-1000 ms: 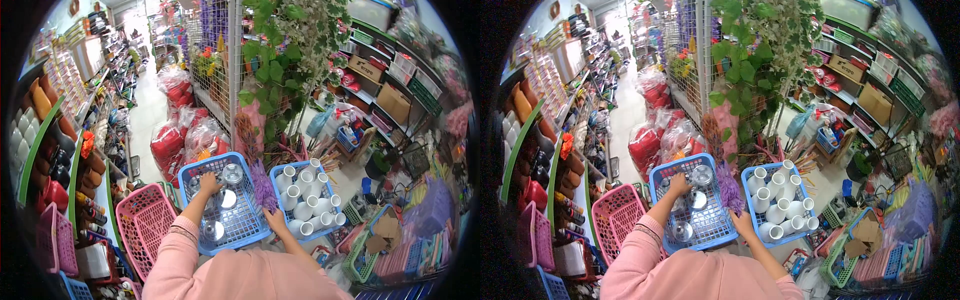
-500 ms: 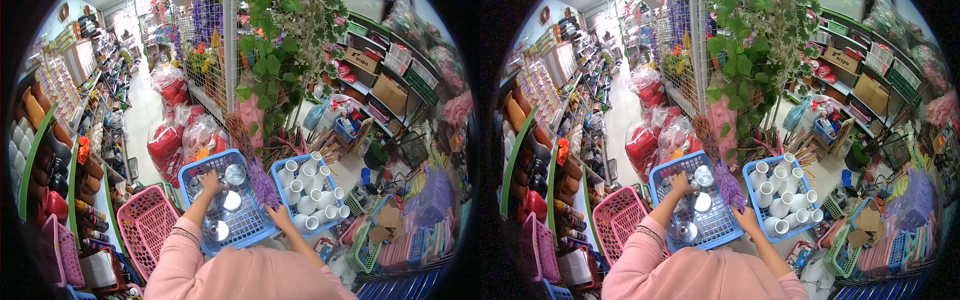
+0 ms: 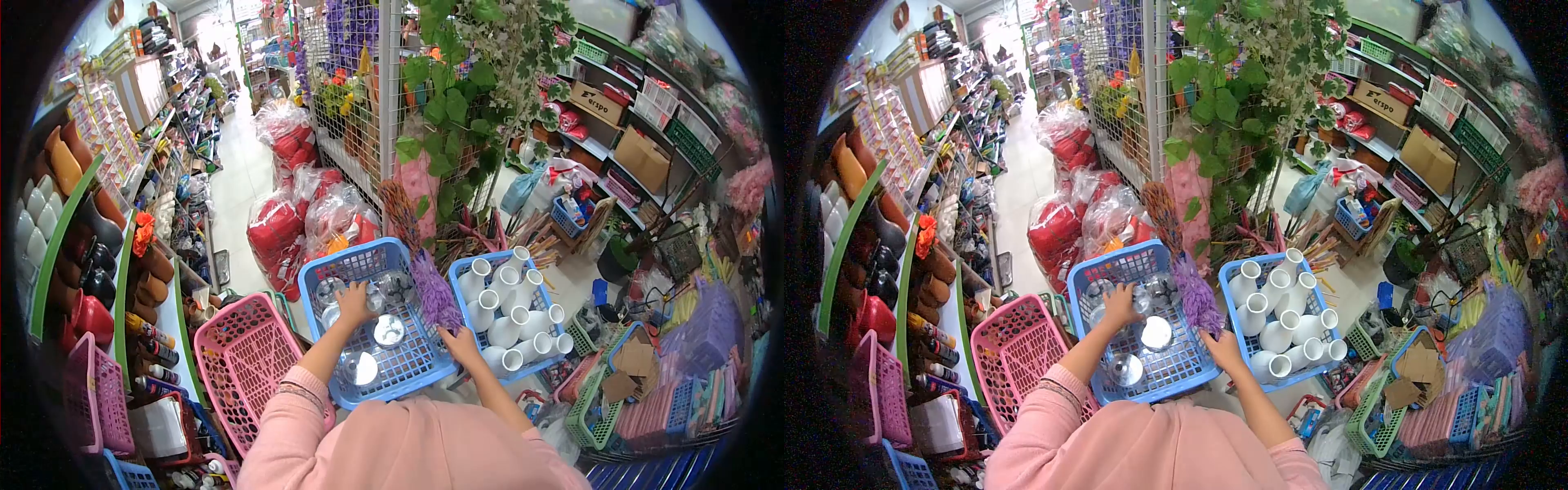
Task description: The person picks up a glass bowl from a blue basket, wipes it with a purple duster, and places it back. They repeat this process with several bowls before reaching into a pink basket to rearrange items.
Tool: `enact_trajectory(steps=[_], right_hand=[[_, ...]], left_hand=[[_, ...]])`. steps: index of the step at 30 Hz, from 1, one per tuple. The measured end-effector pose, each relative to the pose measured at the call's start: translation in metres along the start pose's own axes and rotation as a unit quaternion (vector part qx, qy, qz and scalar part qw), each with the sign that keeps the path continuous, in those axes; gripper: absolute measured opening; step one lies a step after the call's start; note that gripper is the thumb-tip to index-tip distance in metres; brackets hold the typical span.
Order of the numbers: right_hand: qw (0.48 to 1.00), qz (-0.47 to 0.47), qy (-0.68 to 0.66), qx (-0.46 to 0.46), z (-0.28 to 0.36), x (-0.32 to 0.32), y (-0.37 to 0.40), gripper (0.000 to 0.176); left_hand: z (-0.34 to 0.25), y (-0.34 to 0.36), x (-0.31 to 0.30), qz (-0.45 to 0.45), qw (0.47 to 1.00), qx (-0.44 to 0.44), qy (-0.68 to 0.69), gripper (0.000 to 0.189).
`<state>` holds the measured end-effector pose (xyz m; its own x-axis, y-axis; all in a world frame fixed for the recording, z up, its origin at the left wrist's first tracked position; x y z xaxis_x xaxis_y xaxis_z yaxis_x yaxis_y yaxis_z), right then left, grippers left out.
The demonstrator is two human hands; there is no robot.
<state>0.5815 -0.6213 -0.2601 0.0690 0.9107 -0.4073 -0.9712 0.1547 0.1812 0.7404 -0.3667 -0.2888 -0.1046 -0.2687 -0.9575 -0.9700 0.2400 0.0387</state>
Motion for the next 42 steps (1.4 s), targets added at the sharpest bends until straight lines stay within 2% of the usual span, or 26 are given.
enact_trajectory(steps=[1, 4, 8, 10, 11, 13, 14, 15, 16, 17, 19, 21, 23, 25, 27, 29, 30, 31, 33, 34, 35, 37, 38, 39, 41, 42], right_hand=[[1.0, 0.0, -0.003, 0.005, -0.001, 0.0, 0.0, 0.036], [0.999, 0.011, 0.003, 0.037, 0.001, -0.001, 0.002, 0.036], [0.997, 0.02, 0.013, 0.067, -0.001, 0.0, 0.004, 0.038], [0.999, 0.009, 0.011, 0.039, -0.006, 0.001, 0.0, 0.038], [1.0, -0.002, 0.009, 0.012, -0.006, 0.0, -0.001, 0.037], [0.999, -0.028, -0.018, -0.031, 0.002, 0.0, 0.002, 0.037], [0.995, -0.054, -0.046, -0.073, 0.01, -0.003, 0.004, 0.042], [0.995, -0.053, -0.046, -0.075, 0.012, -0.004, 0.006, 0.042], [0.998, -0.034, -0.035, -0.039, 0.009, -0.003, 0.006, 0.036], [1.0, -0.015, -0.024, -0.005, 0.005, -0.002, 0.006, 0.035], [0.998, -0.019, -0.065, -0.004, 0.001, 0.0, 0.004, 0.034], [0.994, -0.022, -0.107, -0.003, -0.003, 0.002, 0.004, 0.033], [0.977, -0.001, -0.213, 0.025, -0.01, 0.007, 0.007, 0.032], [0.982, -0.004, -0.19, 0.003, -0.008, 0.005, 0.012, 0.031], [0.986, -0.006, -0.168, -0.019, -0.006, 0.006, 0.017, 0.031], [0.996, -0.003, -0.079, -0.047, -0.001, 0.008, 0.02, 0.03], [0.996, -0.001, -0.077, -0.048, -0.001, 0.008, 0.021, 0.03], [0.996, 0.007, -0.055, -0.067, 0.003, 0.01, 0.022, 0.029], [0.995, 0.019, -0.031, -0.09, 0.007, 0.013, 0.024, 0.028], [0.994, 0.024, -0.04, -0.102, 0.009, 0.013, 0.025, 0.028], [0.992, 0.03, -0.05, -0.113, 0.01, 0.014, 0.026, 0.029], [0.992, 0.053, -0.059, -0.096, 0.015, 0.013, 0.035, 0.028], [0.992, 0.073, -0.069, -0.076, 0.016, 0.013, 0.04, 0.027], [0.992, 0.076, -0.068, -0.08, 0.018, 0.012, 0.043, 0.027], [0.972, 0.043, -0.014, -0.231, 0.037, 0.002, 0.056, 0.025], [0.966, 0.042, 0.097, -0.234, 0.025, -0.001, 0.055, 0.024]], left_hand=[[0.0, 0.0, -0.001, 0.0, 1.0, 0.001, 0.001, 0.103], [-0.001, 0.003, -0.029, -0.109, 0.994, 0.012, -0.012, 0.097], [-0.004, 0.001, -0.047, -0.13, 0.991, 0.037, -0.019, 0.098], [-0.002, 0.003, -0.056, -0.146, 0.986, 0.032, 0.075, 0.101], [-0.003, 0.005, -0.058, -0.147, 0.986, 0.032, 0.075, 0.101], [-0.009, 0.017, -0.076, -0.196, 0.949, 0.073, 0.236, 0.105], [-0.009, 0.024, -0.076, -0.168, 0.935, 0.047, 0.309, 0.103], [-0.015, 0.033, -0.08, -0.17, 0.935, 0.046, 0.309, 0.103], [-0.017, 0.039, -0.073, -0.125, 0.872, 0.043, 0.471, 0.101], [-0.018, 0.045, -0.065, -0.076, 0.782, 0.04, 0.618, 0.1], [-0.01, 0.056, -0.055, -0.069, 0.761, 0.047, 0.644, 0.096], [-0.018, 0.075, -0.044, 0.033, 0.521, 0.029, 0.853, 0.098], [-0.019, 0.081, -0.051, 0.036, 0.509, 0.057, 0.858, 0.1], [-0.02, 0.09, -0.066, 0.018, 0.485, 0.107, 0.868, 0.1], [-0.015, 0.092, -0.072, 0.018, 0.465, 0.111, 0.878, 0.096], [-0.009, 0.095, -0.078, -0.008, 0.415, 0.081, 0.906, 0.103], [-0.006, 0.096, -0.076, -0.001, 0.367, 0.09, 0.926, 0.092], [0.0, 0.095, -0.073, -0.004, 0.366, 0.09, 0.926, 0.092], [0.01, 0.096, -0.077, -0.036, 0.504, 0.084, 0.859, 0.084], [0.017, 0.097, -0.078, -0.055, 0.604, 0.042, 0.794, 0.088], [0.017, 0.098, -0.082, -0.059, 0.604, 0.042, 0.794, 0.088], [0.006, 0.113, -0.125, -0.187, 0.802, 0.132, 0.551, 0.094], [0.006, 0.117, -0.133, -0.19, 0.825, 0.111, 0.521, 0.107], [0.008, 0.118, -0.137, -0.194, 0.824, 0.11, 0.52, 0.107], [0.012, 0.12, -0.145, -0.223, 0.828, 0.12, 0.501, 0.113], [0.017, 0.122, -0.145, -0.248, 0.825, 0.112, 0.496, 0.118]])
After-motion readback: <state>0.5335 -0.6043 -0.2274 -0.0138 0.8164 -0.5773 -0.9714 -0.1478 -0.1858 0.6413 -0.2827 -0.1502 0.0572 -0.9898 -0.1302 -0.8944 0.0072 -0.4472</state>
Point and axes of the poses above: each hand's wrist, its own y-axis away from the middle knuckle, its own x-axis out of the palm, z = x × y, the point moved 8 cm from there along -y, towards the middle knuckle, and after that the axes turned 2 degrees about z, right-handed, at the moved point
